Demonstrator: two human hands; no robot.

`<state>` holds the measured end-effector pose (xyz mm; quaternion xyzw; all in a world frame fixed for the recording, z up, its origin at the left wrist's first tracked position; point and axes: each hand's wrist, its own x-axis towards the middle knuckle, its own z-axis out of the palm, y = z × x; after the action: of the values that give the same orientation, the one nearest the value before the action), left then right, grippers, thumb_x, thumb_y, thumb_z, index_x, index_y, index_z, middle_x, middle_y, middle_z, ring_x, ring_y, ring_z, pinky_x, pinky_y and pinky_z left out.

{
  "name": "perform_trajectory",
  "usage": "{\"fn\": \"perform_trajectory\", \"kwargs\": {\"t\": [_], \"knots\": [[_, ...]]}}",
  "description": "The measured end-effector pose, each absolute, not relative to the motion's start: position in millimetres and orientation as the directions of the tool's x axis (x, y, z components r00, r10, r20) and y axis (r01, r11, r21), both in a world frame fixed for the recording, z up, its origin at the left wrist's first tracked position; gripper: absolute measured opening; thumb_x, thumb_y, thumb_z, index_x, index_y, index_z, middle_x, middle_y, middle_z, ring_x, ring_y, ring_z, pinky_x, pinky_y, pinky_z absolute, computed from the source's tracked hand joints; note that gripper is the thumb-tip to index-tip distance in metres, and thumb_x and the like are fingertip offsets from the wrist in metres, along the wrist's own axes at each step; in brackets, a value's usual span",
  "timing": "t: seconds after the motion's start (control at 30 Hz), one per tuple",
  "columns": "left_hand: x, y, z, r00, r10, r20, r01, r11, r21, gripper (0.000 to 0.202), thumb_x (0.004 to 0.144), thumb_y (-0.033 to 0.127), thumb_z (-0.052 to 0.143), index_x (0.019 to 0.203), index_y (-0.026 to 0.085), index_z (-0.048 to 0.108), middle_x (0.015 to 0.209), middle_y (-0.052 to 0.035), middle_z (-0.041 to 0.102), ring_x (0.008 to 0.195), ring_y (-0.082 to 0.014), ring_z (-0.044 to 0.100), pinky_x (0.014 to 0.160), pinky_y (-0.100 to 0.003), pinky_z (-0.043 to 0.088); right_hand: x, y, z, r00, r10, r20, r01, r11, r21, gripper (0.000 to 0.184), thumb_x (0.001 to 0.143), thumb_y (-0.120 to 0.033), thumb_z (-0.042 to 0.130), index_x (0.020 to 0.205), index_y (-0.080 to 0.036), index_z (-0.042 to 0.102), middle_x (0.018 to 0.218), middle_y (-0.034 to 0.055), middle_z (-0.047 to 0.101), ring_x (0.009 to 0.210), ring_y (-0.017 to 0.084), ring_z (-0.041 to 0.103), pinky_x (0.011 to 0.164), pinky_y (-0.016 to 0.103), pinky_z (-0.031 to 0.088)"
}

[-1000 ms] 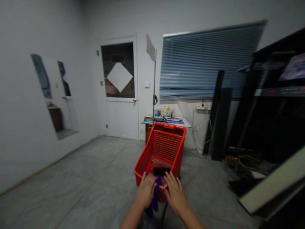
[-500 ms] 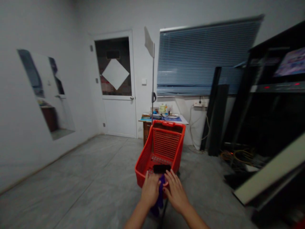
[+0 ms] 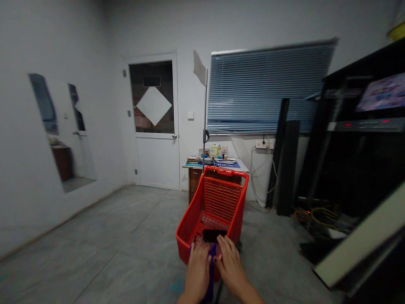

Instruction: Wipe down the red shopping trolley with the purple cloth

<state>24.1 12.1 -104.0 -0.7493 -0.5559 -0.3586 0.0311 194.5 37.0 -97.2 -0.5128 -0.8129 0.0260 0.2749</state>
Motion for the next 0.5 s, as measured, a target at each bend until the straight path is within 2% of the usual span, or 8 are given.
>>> {"fn": "perform_trajectory", "kwargs": {"t": [0.13,0.23,0.4,0.5], "knots": [[12,11,-106,0.169,0.806,0.567,0.852,-0.409,0.327,0.04,0.095,0.018,0.041,0.132,0.027,0.056,0.137,-0.0045,0.061,0.132,-0.0216,0.051,0.118,-0.056,0.029,211,61,-72,-0.247,0.879,0.407,0.874,0.384,-0.298,0.058,0.099,-0.05,0.031,0.147,-0.019,0.041,0.153,0.0084,0.04,0.144,0.023,0.031,0.118,0.046,0.027],[-21,23,-101,0.133,0.812,0.569,0.878,-0.363,0.312,0.039,0.096,0.02,0.041,0.131,0.027,0.057,0.134,-0.0035,0.063,0.132,-0.022,0.051,0.118,-0.056,0.028,211,68,-64,-0.271,0.885,0.377,0.881,0.386,-0.273,0.057,0.099,-0.05,0.032,0.145,-0.02,0.044,0.154,0.0072,0.038,0.146,0.023,0.027,0.119,0.046,0.024],[-46,38,-92,0.003,0.843,0.537,0.909,-0.226,0.35,0.036,0.095,0.019,0.039,0.119,0.022,0.065,0.123,-0.0051,0.069,0.129,-0.0243,0.053,0.117,-0.056,0.029,187,65,-65,-0.239,0.905,0.351,0.891,0.349,-0.292,0.063,0.098,-0.053,0.031,0.149,-0.016,0.037,0.158,0.0074,0.03,0.148,0.023,0.021,0.119,0.044,0.022],[-22,33,-90,-0.005,0.844,0.536,0.909,-0.219,0.355,0.037,0.095,0.017,0.037,0.119,0.021,0.065,0.121,-0.0064,0.07,0.122,-0.0231,0.059,0.117,-0.058,0.027,172,66,-64,-0.2,0.921,0.335,0.901,0.307,-0.307,0.067,0.098,-0.053,0.031,0.151,-0.013,0.034,0.159,0.0077,0.027,0.148,0.023,0.018,0.12,0.042,0.021]]}}
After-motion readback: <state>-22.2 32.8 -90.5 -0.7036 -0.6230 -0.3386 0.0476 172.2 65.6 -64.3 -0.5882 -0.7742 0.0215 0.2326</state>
